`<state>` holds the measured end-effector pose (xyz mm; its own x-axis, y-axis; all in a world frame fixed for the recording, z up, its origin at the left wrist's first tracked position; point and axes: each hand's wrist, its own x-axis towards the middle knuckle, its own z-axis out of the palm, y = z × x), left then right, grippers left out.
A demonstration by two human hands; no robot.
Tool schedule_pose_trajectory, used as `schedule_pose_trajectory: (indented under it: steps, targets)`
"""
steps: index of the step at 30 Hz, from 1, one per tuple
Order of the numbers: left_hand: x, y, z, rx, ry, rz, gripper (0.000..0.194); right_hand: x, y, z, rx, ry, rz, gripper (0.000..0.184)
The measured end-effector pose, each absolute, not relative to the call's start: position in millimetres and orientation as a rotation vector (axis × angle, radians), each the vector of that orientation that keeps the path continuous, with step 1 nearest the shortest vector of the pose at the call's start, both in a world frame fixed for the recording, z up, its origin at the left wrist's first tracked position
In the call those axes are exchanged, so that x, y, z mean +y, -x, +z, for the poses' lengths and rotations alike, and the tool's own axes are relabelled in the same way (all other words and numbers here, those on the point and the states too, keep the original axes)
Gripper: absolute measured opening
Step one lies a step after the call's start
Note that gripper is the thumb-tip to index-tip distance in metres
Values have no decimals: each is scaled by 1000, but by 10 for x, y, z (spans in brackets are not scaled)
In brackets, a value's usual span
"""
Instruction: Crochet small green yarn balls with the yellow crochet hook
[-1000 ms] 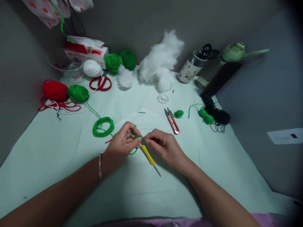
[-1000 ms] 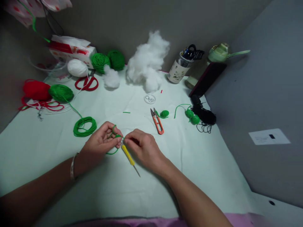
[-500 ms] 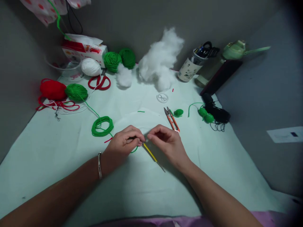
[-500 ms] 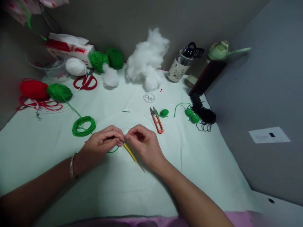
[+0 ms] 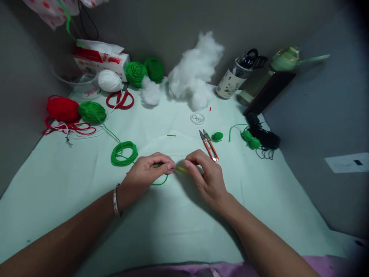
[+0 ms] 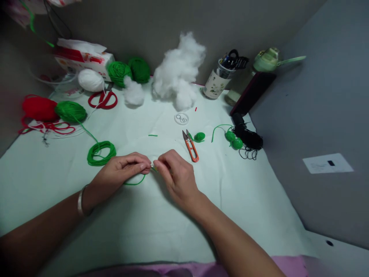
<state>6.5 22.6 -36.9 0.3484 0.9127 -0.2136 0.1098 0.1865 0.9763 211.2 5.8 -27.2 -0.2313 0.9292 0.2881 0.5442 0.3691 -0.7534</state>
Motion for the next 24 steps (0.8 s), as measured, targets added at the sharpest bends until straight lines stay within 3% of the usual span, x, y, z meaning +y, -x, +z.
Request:
schedule_pose_trajectory:
  steps: [3,5,14,19,24]
  targets:
    - [224,-65,-352,1075,-1260,766,19,84,-2151,-274,-1867,1309,777,11]
    - [223,-68,-341,1086,-1232,774,18,91,-2170,-277,-1952,1292,818,22]
    - [227,-69,-364,1086,-1130,767,19,67,-2125,-373,-2319,1306,551,22]
    - [217,-68,-408,1064,-1066,753,18,77,-2136,-341,-2223,1342,743,23]
    - [191,-92,-442,1043,-1174,837,4,107,-2119,-267,-1702,1478,1243,18]
